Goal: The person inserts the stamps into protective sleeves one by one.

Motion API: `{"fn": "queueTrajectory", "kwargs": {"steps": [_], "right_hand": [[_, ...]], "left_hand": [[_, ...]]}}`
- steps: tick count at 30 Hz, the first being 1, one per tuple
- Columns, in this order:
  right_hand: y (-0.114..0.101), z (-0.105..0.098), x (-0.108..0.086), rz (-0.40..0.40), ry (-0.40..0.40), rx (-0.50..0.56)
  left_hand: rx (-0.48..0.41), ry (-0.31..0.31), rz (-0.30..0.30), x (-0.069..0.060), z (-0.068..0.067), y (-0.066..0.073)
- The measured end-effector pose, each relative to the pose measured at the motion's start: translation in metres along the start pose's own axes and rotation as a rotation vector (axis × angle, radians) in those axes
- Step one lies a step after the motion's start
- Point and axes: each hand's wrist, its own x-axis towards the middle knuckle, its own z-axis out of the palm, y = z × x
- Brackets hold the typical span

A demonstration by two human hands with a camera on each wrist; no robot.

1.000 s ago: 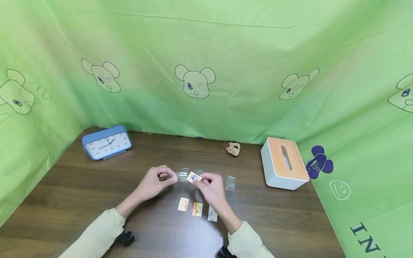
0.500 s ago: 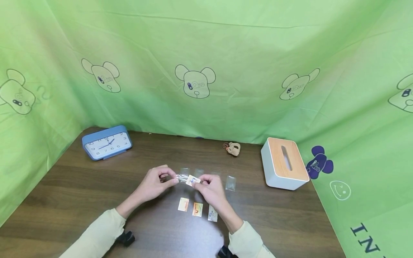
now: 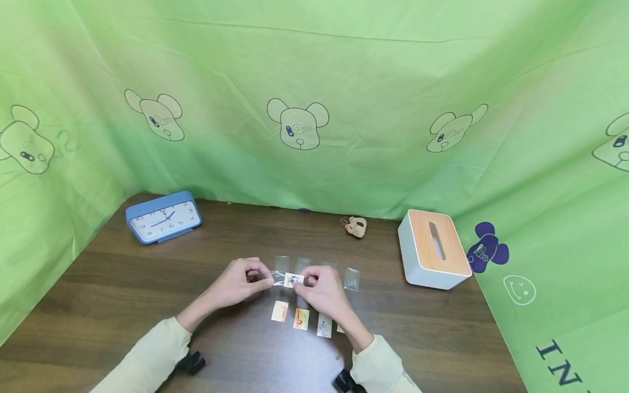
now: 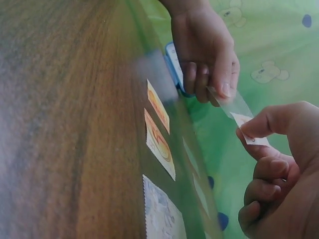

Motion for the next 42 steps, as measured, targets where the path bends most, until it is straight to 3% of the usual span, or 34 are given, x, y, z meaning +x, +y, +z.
{"fn": "queueTrajectory", "kwargs": {"steps": [10, 17, 22, 42], "right_hand": [[-0.001, -0.002, 0.0, -0.03, -0.009, -0.063], [0.004, -0.001, 0.002, -0.008, 0.065, 0.069], [0.005, 0.001, 0.002, 0.003, 0.115, 0.157], [-0.004, 0.014, -0.007, 0.004, 0.11, 0.169]], "left_hand": [[-0.016, -0.023, -0.008, -0.001, 0.001, 0.002], [-0.043, 0.033, -0.05, 0.002, 0.002, 0.0], [-0.041, 0.033, -0.065, 0.002, 0.002, -0.001], [-0.03, 0.023, -0.046, -0.002, 0.006, 0.004]]}}
